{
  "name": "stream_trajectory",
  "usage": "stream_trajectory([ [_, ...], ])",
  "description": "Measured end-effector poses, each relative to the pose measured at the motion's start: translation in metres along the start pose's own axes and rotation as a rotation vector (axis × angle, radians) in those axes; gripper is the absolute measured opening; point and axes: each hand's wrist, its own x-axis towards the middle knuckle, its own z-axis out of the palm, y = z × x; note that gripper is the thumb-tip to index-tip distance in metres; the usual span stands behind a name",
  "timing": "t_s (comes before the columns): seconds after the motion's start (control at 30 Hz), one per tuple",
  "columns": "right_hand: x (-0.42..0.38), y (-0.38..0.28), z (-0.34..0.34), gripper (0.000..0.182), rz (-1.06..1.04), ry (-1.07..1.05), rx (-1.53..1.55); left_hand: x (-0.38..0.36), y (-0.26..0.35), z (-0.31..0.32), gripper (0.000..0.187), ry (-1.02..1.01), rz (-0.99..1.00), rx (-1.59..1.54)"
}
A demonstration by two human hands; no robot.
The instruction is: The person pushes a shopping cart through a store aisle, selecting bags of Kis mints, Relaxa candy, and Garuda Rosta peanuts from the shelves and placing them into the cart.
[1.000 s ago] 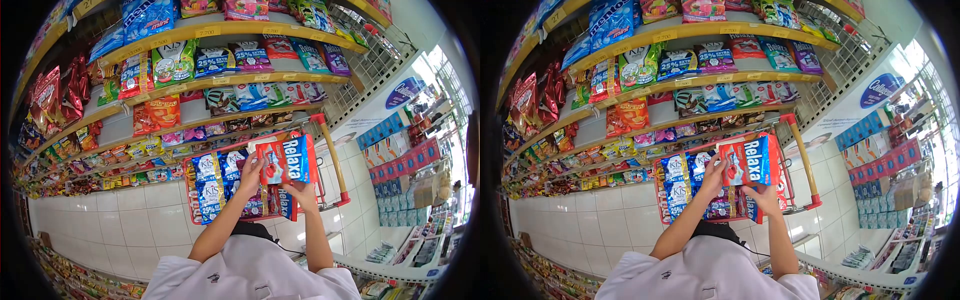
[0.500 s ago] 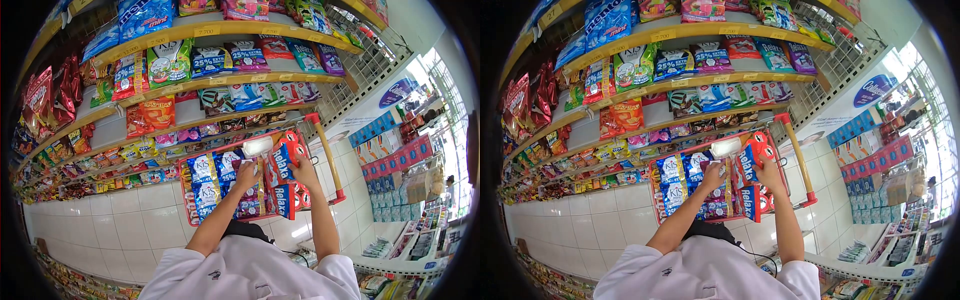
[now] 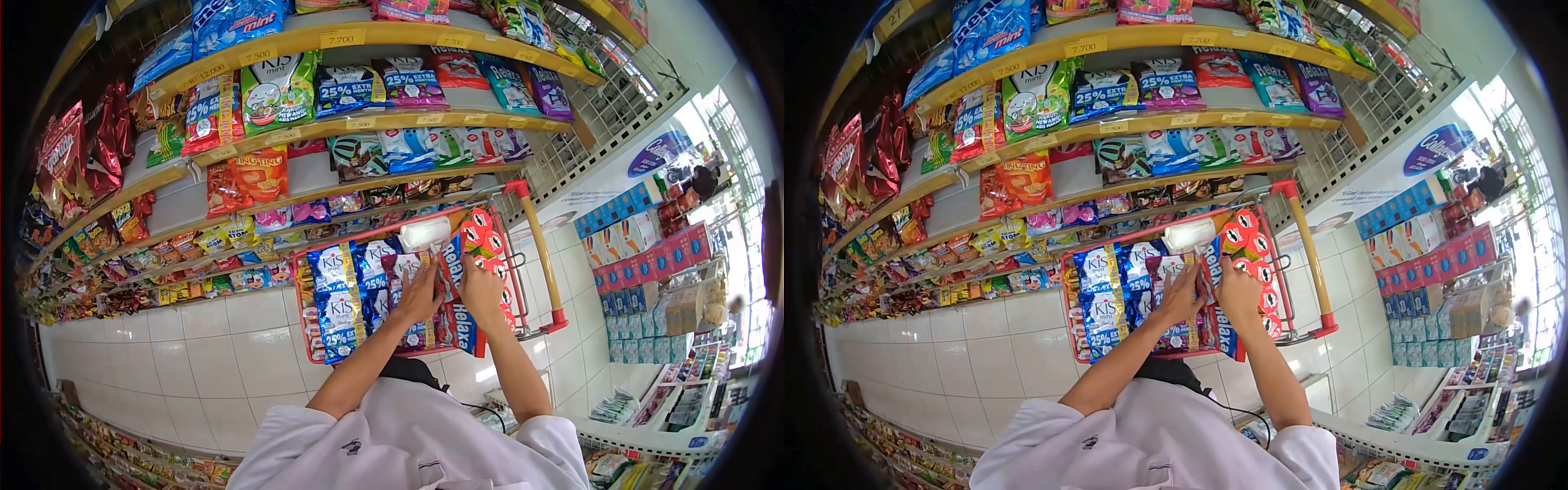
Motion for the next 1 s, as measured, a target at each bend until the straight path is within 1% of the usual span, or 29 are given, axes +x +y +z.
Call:
stream_trajectory([
  [0.07,-0.003,0.005,0.005,0.022,0.014,-0.042,-0.036,0.003,-0.002,0.005,0.094,-0.045,-0.025,0.058],
  [0.17,-0.008,0.014,0.004,0.022,-0.004,-0.095,-0.1,0.007,-0.007,0.011,0.098,-0.07,-0.028,0.101],
  [0.27,-0.004,0.017,-0.007,0.032,0.141,-0.181,0.048,0.005,-0.005,0.008,0.102,-0.07,0.01,0.136],
  [0.3,-0.004,0.019,-0.009,0.032,0.143,-0.177,0.048,0.003,0.0,0.002,0.104,-0.075,0.03,0.163],
  [0.37,-0.005,0.025,-0.016,0.03,0.258,-0.127,0.26,-0.004,0.012,-0.007,0.107,-0.066,0.051,0.112],
  [0.4,-0.006,0.028,-0.019,0.03,0.26,-0.126,0.261,-0.008,0.016,-0.01,0.108,-0.063,0.082,0.007],
  [0.43,-0.008,0.032,-0.022,0.028,0.285,-0.17,0.286,-0.012,0.019,-0.011,0.11,-0.06,0.111,-0.097],
  [0.5,-0.01,0.036,-0.025,0.025,0.331,-0.257,0.337,-0.014,0.017,-0.003,0.109,-0.05,0.123,-0.054],
  [0.53,-0.011,0.037,-0.023,0.025,0.33,-0.256,0.337,-0.015,0.016,0.0,0.108,-0.037,0.136,-0.012],
  [0.63,-0.015,0.043,-0.018,0.024,0.323,-0.249,0.366,-0.016,0.017,0.002,0.103,-0.015,0.139,-0.032],
  [0.67,-0.015,0.044,-0.018,0.027,0.31,-0.253,0.356,-0.017,0.018,0.001,0.103,-0.012,0.141,-0.029],
  [0.73,-0.015,0.043,-0.019,0.029,0.294,-0.251,0.351,-0.019,0.021,-0.004,0.094,0.029,0.16,-0.105],
  [0.77,-0.016,0.042,-0.021,0.033,0.319,-0.253,0.374,-0.02,0.022,-0.003,0.094,0.033,0.163,-0.098],
  [0.8,-0.015,0.041,-0.021,0.036,0.344,-0.254,0.398,-0.019,0.024,-0.001,0.089,0.126,0.183,-0.224],
  [0.83,-0.016,0.042,-0.021,0.036,0.338,-0.25,0.402,-0.017,0.027,0.002,0.085,0.217,0.202,-0.352],
  [0.87,-0.017,0.043,-0.019,0.047,0.303,-0.25,0.395,-0.014,0.029,0.006,0.082,0.257,0.212,-0.371],
  [0.9,-0.018,0.045,-0.018,0.057,0.267,-0.25,0.388,-0.01,0.031,0.009,0.082,0.263,0.213,-0.366],
  [0.93,-0.018,0.048,-0.016,0.066,0.265,-0.306,0.412,-0.007,0.032,0.013,0.082,0.231,0.212,-0.33],
  [0.97,-0.018,0.048,-0.014,0.066,0.258,-0.306,0.413,-0.005,0.032,0.015,0.083,0.2,0.209,-0.296],
  [1.0,-0.019,0.048,-0.011,0.065,0.196,-0.301,0.317,-0.002,0.032,0.016,0.087,0.163,0.197,-0.268],
])
